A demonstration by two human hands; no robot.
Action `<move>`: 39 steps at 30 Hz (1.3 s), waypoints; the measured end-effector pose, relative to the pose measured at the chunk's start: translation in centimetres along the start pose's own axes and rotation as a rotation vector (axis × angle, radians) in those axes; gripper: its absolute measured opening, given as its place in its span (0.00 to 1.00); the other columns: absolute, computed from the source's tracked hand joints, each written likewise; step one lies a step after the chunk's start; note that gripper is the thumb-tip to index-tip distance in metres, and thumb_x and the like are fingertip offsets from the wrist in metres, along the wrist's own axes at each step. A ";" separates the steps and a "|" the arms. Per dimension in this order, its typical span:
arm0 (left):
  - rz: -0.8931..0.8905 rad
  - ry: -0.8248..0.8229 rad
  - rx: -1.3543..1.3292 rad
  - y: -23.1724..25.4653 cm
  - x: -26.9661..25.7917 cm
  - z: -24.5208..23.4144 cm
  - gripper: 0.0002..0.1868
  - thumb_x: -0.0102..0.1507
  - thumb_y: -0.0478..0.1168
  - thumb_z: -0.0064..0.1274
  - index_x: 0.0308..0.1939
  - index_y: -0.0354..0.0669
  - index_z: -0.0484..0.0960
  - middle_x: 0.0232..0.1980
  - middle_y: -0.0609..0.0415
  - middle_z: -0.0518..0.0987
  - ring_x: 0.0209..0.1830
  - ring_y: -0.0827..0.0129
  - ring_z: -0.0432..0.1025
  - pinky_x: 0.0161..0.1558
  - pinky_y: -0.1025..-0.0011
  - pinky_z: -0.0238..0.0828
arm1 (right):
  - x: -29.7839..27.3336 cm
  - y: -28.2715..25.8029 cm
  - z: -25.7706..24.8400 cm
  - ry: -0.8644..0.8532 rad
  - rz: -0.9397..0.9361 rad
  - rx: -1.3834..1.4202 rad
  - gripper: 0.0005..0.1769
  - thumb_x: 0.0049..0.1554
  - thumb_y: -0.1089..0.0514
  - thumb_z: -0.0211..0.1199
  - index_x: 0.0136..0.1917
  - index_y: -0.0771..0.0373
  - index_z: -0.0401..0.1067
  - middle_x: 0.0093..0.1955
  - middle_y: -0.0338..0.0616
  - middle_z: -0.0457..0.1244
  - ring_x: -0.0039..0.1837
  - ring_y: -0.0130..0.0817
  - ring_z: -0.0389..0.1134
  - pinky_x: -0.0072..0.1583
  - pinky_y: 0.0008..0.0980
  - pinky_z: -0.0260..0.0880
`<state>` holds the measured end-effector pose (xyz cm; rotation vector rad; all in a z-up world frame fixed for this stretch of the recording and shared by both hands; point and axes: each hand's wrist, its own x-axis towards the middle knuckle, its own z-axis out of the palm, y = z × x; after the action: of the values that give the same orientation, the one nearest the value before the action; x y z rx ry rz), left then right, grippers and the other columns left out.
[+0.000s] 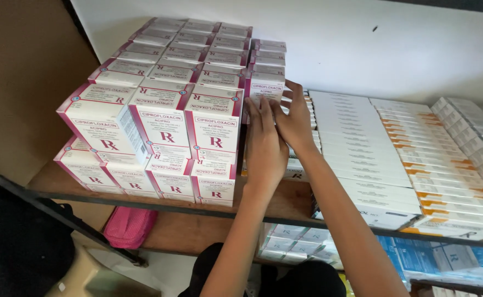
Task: Taking medication boxes from a bag and stacking them neatly on a shelf in a pharmacy storage area.
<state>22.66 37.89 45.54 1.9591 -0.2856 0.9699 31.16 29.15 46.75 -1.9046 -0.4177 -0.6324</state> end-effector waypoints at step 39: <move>-0.032 0.034 0.139 0.9 0.3 -0.9 0.40 0.54 0.20 0.50 0.72 0.30 0.65 0.77 0.35 0.57 0.75 0.39 0.60 0.65 0.54 0.67 | 0.0 0.4 -0.3 0.045 0.059 -0.064 0.31 0.57 0.60 0.69 0.71 0.62 0.63 0.51 0.46 0.70 0.50 0.33 0.75 0.49 0.31 0.76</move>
<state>21.90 38.16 46.57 2.0636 -0.1714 1.0252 31.34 28.69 46.56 -1.9520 -0.3152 -0.6548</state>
